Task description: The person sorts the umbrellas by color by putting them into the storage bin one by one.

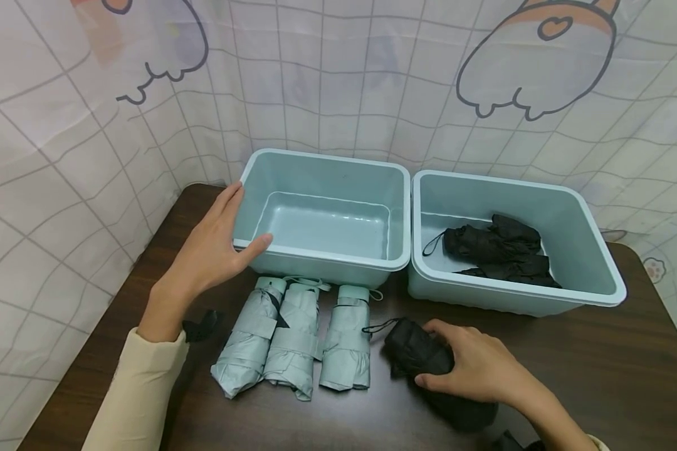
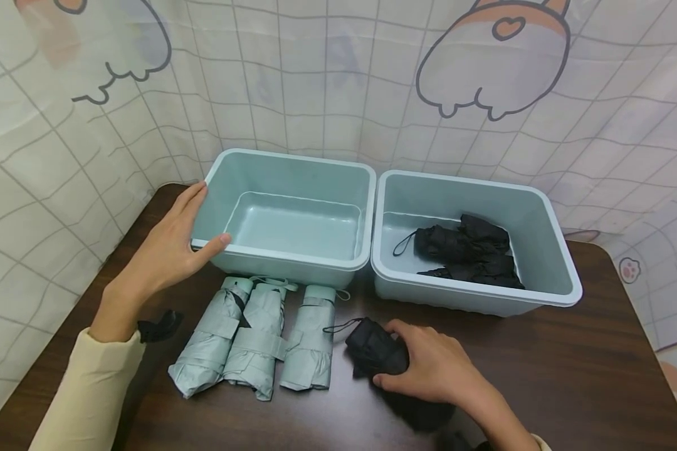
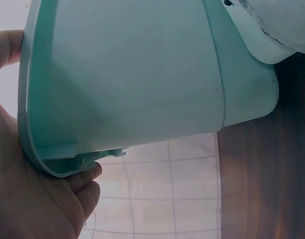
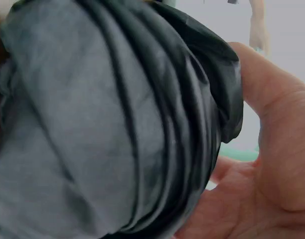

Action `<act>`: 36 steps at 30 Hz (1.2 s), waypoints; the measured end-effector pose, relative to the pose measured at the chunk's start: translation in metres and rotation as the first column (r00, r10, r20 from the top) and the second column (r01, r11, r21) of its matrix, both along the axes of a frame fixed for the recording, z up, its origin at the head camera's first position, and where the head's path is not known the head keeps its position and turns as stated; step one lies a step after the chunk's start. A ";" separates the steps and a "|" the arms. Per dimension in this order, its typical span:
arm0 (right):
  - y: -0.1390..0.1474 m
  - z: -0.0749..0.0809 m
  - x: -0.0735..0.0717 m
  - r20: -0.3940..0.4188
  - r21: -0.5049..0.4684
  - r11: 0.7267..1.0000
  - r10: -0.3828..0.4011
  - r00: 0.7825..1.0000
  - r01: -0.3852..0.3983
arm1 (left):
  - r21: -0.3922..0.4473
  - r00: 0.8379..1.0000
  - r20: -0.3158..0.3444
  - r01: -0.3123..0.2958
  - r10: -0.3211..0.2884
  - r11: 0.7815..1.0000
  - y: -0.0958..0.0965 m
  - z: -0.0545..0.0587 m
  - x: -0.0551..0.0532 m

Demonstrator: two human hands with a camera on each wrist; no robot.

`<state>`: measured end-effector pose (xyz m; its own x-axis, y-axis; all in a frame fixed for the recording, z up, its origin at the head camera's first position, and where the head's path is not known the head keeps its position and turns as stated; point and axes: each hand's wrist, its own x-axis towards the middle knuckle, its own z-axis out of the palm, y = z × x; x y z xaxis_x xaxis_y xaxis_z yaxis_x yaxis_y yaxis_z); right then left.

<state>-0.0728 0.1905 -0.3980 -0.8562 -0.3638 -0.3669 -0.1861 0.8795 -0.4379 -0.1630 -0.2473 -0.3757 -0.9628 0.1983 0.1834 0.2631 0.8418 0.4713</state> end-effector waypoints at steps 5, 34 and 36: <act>0.007 0.009 -0.005 -0.014 0.016 0.997 0.073 0.997 -0.073 | -0.002 1.000 0.006 0.001 -0.001 1.000 -0.001 0.000 0.000; 0.045 0.049 -0.008 -0.416 0.145 0.910 0.412 0.811 -0.388 | 0.007 1.000 0.023 0.000 0.000 1.000 -0.001 0.000 0.001; 0.046 0.051 -0.007 -0.426 0.152 0.909 0.414 0.804 -0.388 | 0.006 1.000 0.020 0.002 -0.002 1.000 -0.001 -0.001 0.001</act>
